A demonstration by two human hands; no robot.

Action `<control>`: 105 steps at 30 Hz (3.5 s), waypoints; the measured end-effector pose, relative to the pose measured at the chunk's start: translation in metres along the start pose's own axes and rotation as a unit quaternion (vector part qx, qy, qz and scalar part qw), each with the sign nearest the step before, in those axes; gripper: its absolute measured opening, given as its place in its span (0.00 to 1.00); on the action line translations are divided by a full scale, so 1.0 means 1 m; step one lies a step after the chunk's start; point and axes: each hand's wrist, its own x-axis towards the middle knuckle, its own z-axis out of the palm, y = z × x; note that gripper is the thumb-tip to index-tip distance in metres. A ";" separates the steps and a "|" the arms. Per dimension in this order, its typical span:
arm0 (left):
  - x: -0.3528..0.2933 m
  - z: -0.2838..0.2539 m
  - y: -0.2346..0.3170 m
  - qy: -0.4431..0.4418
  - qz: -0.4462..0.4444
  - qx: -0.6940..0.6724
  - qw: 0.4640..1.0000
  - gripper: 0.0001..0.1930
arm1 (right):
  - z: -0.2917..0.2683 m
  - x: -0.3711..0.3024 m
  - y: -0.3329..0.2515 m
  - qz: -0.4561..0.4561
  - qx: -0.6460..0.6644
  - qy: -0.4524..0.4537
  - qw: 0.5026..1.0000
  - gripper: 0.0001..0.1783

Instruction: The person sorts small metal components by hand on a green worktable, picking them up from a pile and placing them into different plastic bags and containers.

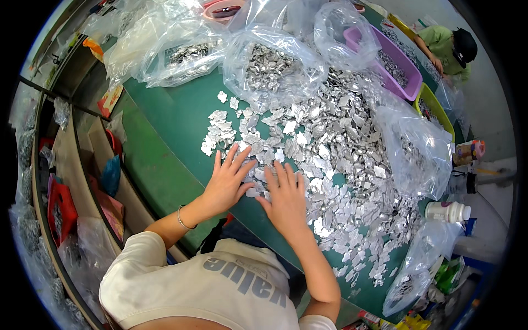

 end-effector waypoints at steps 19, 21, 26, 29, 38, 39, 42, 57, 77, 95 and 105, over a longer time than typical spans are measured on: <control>-0.019 -0.006 0.023 0.031 0.051 -0.156 0.986 0.21 | -0.012 -0.066 0.024 0.152 0.050 0.202 0.966 0.10; -0.019 -0.004 0.028 0.037 0.079 -0.147 0.985 0.22 | -0.014 -0.065 0.025 0.205 0.048 0.209 0.955 0.09; -0.011 0.020 0.052 0.012 0.116 -0.158 0.980 0.21 | -0.020 -0.065 0.012 0.134 0.030 0.233 0.963 0.14; -0.008 0.030 0.057 -0.031 0.109 -0.183 0.976 0.20 | -0.024 -0.066 0.005 0.101 0.021 0.166 0.981 0.14; 0.001 0.008 0.049 -0.112 -0.040 -0.413 0.903 0.06 | -0.033 -0.048 0.053 0.141 0.060 0.211 0.965 0.07; 0.006 0.010 0.046 -0.121 -0.026 -0.476 0.871 0.05 | -0.026 -0.043 0.058 0.157 0.028 0.185 0.970 0.07; 0.021 0.011 0.038 -0.178 -0.037 -0.659 0.730 0.04 | -0.018 -0.030 0.062 0.173 -0.043 0.136 0.974 0.08; 0.064 0.025 0.047 -0.001 0.025 -0.134 0.991 0.12 | -0.049 -0.074 0.078 0.287 0.701 0.258 0.600 0.09; 0.062 0.012 0.036 -0.152 -0.099 -0.611 0.770 0.05 | -0.047 -0.070 0.054 0.217 0.088 0.147 0.961 0.13; 0.014 -0.006 0.082 -0.151 -0.312 -0.813 0.468 0.12 | -0.041 -0.063 0.025 0.261 0.829 0.173 0.463 0.09; -0.008 0.028 0.076 -0.005 0.091 -0.181 0.979 0.09 | -0.011 -0.090 0.021 0.195 0.094 0.123 0.968 0.15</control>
